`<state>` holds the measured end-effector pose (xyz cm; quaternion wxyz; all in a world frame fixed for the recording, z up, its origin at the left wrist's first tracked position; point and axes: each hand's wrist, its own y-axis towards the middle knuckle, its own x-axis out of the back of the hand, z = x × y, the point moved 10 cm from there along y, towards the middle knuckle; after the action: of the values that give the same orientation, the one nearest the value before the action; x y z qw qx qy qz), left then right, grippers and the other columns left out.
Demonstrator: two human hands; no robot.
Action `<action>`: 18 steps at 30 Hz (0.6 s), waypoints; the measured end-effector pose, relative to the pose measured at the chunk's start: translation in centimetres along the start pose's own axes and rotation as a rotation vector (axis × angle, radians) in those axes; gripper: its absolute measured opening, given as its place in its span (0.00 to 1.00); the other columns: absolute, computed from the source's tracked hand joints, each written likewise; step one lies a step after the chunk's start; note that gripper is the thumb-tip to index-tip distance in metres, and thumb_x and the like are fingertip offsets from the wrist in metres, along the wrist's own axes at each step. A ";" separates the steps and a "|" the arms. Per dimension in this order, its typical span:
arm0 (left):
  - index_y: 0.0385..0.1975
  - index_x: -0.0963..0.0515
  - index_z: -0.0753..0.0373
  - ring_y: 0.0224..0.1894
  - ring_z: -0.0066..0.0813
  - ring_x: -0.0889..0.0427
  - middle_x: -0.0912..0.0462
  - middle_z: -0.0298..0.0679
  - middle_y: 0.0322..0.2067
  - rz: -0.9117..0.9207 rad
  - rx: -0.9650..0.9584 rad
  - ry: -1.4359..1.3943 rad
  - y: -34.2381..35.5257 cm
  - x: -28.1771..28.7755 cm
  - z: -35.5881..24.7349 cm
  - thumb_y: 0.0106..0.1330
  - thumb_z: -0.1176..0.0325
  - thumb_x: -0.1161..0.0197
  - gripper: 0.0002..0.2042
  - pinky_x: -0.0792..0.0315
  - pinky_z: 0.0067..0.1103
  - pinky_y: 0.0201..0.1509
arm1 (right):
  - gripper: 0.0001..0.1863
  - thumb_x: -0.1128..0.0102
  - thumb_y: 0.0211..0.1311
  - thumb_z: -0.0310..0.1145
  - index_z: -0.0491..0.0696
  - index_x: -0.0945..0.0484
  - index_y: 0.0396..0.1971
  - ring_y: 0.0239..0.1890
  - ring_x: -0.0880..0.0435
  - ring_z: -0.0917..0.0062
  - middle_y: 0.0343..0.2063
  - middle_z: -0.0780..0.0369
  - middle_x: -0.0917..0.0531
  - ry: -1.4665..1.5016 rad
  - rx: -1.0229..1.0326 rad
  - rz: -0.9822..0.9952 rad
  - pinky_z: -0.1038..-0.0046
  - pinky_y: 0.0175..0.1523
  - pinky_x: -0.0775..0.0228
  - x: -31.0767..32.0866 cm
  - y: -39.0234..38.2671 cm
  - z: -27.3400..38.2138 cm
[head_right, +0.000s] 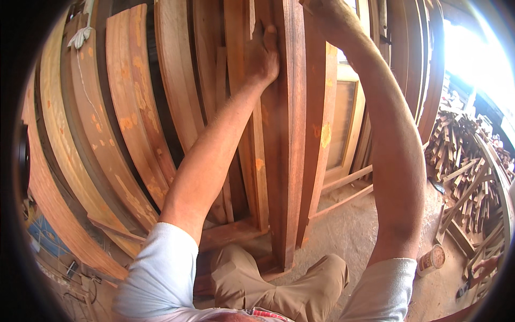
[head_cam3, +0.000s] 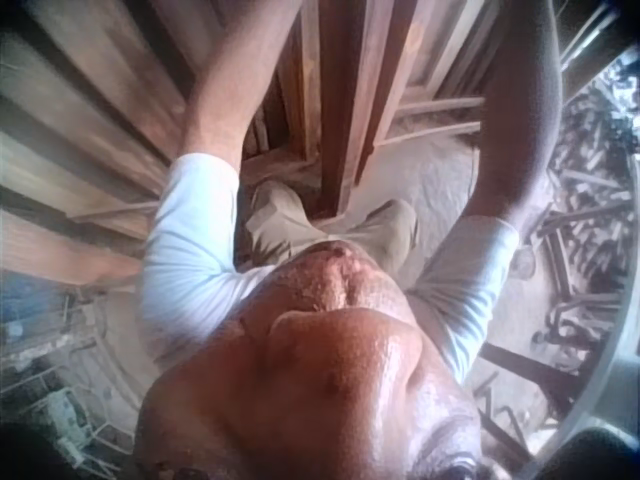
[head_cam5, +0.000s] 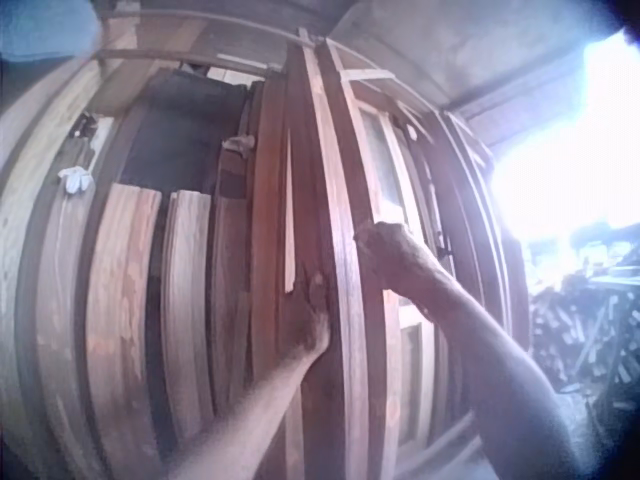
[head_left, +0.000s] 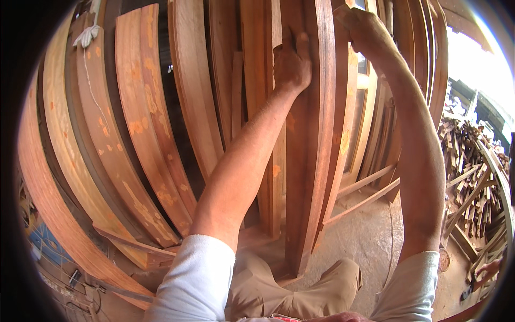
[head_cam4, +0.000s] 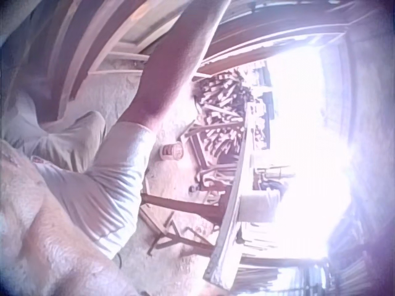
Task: The person handles long wooden planks in a workshop, applying a finish with a brush and smoothing the surface with a scraper. They repeatedly lift and reposition the planks to access different sections, dipping the brush into a container of finish as needed.
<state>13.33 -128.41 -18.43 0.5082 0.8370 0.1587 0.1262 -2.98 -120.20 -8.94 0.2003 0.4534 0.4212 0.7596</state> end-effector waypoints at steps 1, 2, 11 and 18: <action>0.72 0.42 0.77 0.58 0.60 0.19 0.18 0.67 0.51 0.013 0.025 0.015 0.0 -0.1 -0.1 0.81 0.47 0.60 0.36 0.27 0.39 0.62 | 0.21 0.53 0.75 0.48 0.46 0.20 0.49 0.26 0.20 0.77 0.23 0.61 0.21 0.028 0.038 -0.015 0.71 0.34 0.29 -0.2 0.3 0.1; 0.72 0.42 0.76 0.59 0.60 0.19 0.18 0.66 0.52 -0.008 0.003 0.000 0.0 -0.1 -0.3 0.81 0.46 0.60 0.36 0.27 0.39 0.63 | 0.23 0.53 0.74 0.50 0.46 0.20 0.49 0.25 0.19 0.76 0.21 0.61 0.21 0.054 0.076 -0.028 0.71 0.34 0.28 -0.3 0.3 0.5; 0.79 0.50 0.61 0.61 0.60 0.24 0.31 0.65 0.61 0.039 0.051 -0.022 0.1 -0.9 0.4 0.78 0.38 0.62 0.39 0.30 0.42 0.66 | 0.23 0.53 0.75 0.51 0.48 0.20 0.51 0.28 0.13 0.77 0.28 0.60 0.16 0.228 -0.008 -0.068 0.72 0.33 0.27 -1.7 -0.1 0.1; 0.75 0.45 0.71 0.63 0.60 0.25 0.25 0.67 0.58 -0.024 0.032 -0.025 -0.4 -0.5 -0.2 0.79 0.41 0.61 0.38 0.31 0.40 0.69 | 0.23 0.51 0.75 0.51 0.47 0.20 0.51 0.28 0.13 0.77 0.28 0.60 0.16 0.215 -0.009 -0.069 0.73 0.33 0.27 -1.9 0.2 -0.6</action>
<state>12.74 -128.29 -18.76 0.4984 0.8445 0.1642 0.1069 -2.53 -121.85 -9.90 0.1818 0.3537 0.4521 0.7984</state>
